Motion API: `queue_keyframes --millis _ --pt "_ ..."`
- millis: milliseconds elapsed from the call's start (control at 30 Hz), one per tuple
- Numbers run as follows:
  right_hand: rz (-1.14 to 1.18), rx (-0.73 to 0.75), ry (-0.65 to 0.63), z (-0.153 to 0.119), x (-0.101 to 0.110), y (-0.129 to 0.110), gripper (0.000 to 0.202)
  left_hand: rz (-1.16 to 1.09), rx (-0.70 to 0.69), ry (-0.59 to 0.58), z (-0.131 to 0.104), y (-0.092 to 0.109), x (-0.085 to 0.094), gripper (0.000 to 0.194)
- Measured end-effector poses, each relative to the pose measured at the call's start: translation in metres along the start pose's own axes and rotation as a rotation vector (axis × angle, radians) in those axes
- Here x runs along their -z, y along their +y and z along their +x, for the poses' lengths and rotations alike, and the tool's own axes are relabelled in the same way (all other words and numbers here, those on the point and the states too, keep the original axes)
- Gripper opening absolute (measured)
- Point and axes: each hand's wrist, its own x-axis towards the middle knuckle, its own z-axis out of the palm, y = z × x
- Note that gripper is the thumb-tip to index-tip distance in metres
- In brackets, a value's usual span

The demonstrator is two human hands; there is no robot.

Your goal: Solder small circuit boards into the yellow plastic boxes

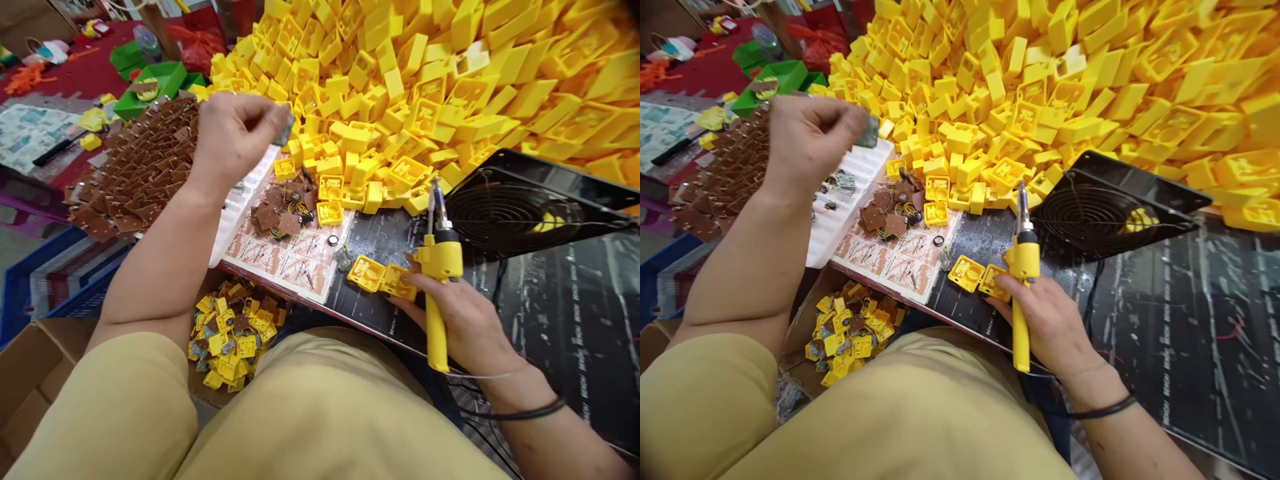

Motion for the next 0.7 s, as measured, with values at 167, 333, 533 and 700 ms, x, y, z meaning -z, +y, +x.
queue_keyframes --millis 167,333,533,700 --pt "-0.027 -0.085 0.006 -0.001 -0.001 -0.003 0.037 -0.242 -0.048 0.121 -0.002 0.022 -0.017 0.031" --pt "-0.031 -0.112 0.007 -0.011 0.01 -0.008 0.043 -0.485 0.25 -0.338 -0.063 0.046 -0.057 0.035" --pt "0.043 -0.079 -0.015 -0.019 0.007 -0.007 0.047 0.028 0.035 -0.657 -0.112 0.046 -0.063 0.034" --pt "0.091 -0.105 -0.015 -0.018 0.004 -0.008 0.042 0.217 -0.195 -0.561 -0.09 0.061 -0.062 0.035"
